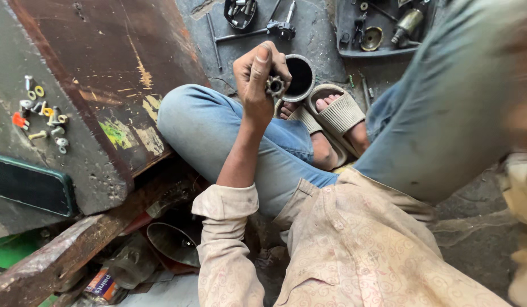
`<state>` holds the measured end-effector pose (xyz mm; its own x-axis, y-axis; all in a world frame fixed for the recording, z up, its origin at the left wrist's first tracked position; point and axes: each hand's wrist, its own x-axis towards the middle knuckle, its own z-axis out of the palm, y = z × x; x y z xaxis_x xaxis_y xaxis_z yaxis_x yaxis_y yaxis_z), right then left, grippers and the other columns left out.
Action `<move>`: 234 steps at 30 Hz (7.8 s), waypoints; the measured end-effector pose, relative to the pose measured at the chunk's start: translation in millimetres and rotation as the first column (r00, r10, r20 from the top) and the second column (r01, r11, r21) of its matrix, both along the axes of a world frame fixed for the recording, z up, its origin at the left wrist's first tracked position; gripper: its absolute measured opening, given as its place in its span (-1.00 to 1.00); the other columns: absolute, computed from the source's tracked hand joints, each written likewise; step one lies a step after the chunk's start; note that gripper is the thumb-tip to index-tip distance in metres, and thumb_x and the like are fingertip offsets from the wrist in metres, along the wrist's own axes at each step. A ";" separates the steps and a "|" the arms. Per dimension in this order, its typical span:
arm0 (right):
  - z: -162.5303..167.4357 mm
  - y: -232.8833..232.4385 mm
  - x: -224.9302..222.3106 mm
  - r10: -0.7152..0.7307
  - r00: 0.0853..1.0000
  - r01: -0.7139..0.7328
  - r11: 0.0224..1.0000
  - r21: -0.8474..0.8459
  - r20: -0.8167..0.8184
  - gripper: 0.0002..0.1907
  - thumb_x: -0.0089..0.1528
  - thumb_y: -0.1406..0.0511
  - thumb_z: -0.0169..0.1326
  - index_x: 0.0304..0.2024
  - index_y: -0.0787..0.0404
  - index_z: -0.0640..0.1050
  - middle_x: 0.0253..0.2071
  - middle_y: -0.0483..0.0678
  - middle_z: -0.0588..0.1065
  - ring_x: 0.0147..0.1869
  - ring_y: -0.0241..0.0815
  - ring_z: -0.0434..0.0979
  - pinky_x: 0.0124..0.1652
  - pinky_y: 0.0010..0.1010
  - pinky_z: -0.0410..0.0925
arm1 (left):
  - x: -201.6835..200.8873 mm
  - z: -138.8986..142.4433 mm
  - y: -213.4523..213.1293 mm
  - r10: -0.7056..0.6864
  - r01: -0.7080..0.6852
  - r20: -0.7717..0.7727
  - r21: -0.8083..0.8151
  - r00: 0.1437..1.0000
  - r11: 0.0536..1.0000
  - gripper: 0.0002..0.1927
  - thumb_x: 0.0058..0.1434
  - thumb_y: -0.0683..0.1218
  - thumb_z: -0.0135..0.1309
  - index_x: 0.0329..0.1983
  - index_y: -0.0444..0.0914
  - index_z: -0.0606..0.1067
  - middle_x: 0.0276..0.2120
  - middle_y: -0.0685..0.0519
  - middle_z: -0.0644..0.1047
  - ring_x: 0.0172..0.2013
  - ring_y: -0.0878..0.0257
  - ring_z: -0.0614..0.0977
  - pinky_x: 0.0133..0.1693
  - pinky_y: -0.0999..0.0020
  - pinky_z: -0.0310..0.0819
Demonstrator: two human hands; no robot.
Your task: The person sits on the floor and assembles a small mechanical component by inserting a cylindrical part into a housing, rotating it to check fit, and wiping it with a cloth. They handle multiple small parts and tools laid out on the floor.
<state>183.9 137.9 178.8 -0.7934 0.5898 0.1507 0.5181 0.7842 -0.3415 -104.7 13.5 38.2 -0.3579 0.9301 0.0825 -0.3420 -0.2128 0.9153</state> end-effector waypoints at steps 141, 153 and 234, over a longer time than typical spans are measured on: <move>-38.7 -49.5 -58.7 -0.361 0.900 -0.056 0.462 -0.885 -0.245 -0.77 0.46 0.35 0.00 0.10 0.31 0.56 -0.33 -0.14 0.55 -0.44 -0.50 0.43 -0.45 -0.61 0.33 | 3.1 16.5 -3.7 -0.420 0.452 0.400 0.014 0.815 0.892 -0.65 0.42 -0.03 0.27 0.11 -0.27 0.44 -0.17 -0.03 0.56 -0.59 0.46 0.42 -0.56 0.61 0.28; -30.2 -51.3 -61.3 -0.332 0.864 -0.072 0.665 -0.744 -0.380 -0.81 0.46 0.38 0.01 0.06 0.37 0.53 -0.14 0.00 0.57 -0.12 -0.35 0.58 -0.13 -0.54 0.45 | 10.3 15.5 -4.8 -0.458 0.520 0.422 -0.039 0.783 0.853 -0.63 0.39 -0.04 0.33 0.08 -0.30 0.45 -0.14 -0.04 0.60 -0.40 0.44 0.53 -0.50 0.61 0.33; -46.7 -66.0 -74.3 -0.146 0.943 -0.085 0.766 -0.638 -0.300 -0.72 0.23 0.43 0.29 -0.02 0.29 0.54 -0.11 -0.02 0.56 -0.40 -0.31 0.47 -0.39 -0.48 0.34 | 32.4 -20.2 -0.7 0.218 0.132 0.822 -0.332 0.526 0.934 -0.37 0.56 0.35 -0.28 0.12 -0.30 0.38 -0.50 0.13 0.33 -0.53 0.37 0.36 -0.52 0.47 0.25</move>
<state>109.6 71.9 132.1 -0.7491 0.6618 -0.0308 0.3118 0.3110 -0.8978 -72.3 12.8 18.0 -0.1351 0.8142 -0.5646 -0.9769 -0.0142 0.2133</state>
